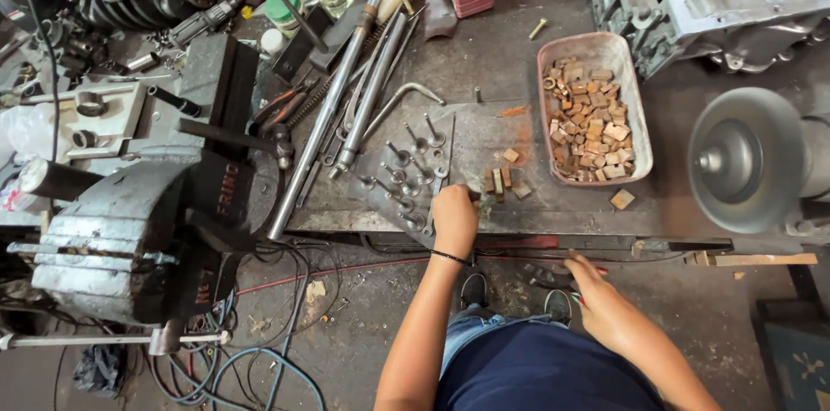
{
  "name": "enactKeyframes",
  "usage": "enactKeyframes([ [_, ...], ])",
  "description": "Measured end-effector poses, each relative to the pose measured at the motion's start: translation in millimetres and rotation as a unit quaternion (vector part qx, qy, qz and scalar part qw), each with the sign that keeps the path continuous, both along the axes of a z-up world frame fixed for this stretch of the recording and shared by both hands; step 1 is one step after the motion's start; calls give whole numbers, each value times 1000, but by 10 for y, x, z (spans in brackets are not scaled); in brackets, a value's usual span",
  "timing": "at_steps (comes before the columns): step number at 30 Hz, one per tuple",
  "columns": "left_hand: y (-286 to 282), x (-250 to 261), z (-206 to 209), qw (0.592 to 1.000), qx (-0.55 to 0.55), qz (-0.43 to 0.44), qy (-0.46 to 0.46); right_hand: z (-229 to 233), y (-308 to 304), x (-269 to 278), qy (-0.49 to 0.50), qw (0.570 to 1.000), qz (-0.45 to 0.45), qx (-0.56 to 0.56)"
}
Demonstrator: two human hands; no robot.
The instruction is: The person uses pliers to hold small metal pieces against a rotating grinding wheel to smooth or shape them. They repeatedly pick up pieces from a tray, grind them, and place them back down on the workbench.
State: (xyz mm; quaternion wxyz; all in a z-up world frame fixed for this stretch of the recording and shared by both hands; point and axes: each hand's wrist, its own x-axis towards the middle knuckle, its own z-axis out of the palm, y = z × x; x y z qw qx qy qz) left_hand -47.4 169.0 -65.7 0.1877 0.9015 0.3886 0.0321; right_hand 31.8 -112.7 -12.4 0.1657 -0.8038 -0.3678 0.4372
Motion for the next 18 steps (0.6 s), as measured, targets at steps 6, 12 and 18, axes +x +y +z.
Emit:
enactKeyframes([
  [6,-131,73,186,992,111,48,40,-645,-508,1,-29,993,-44,104],
  [12,49,137,298,987,33,-142,-72,-522,-615,-33,-2,993,-61,104],
  [18,27,129,656,989,68,-128,-43,69,-452,-66,43,990,-93,96],
])
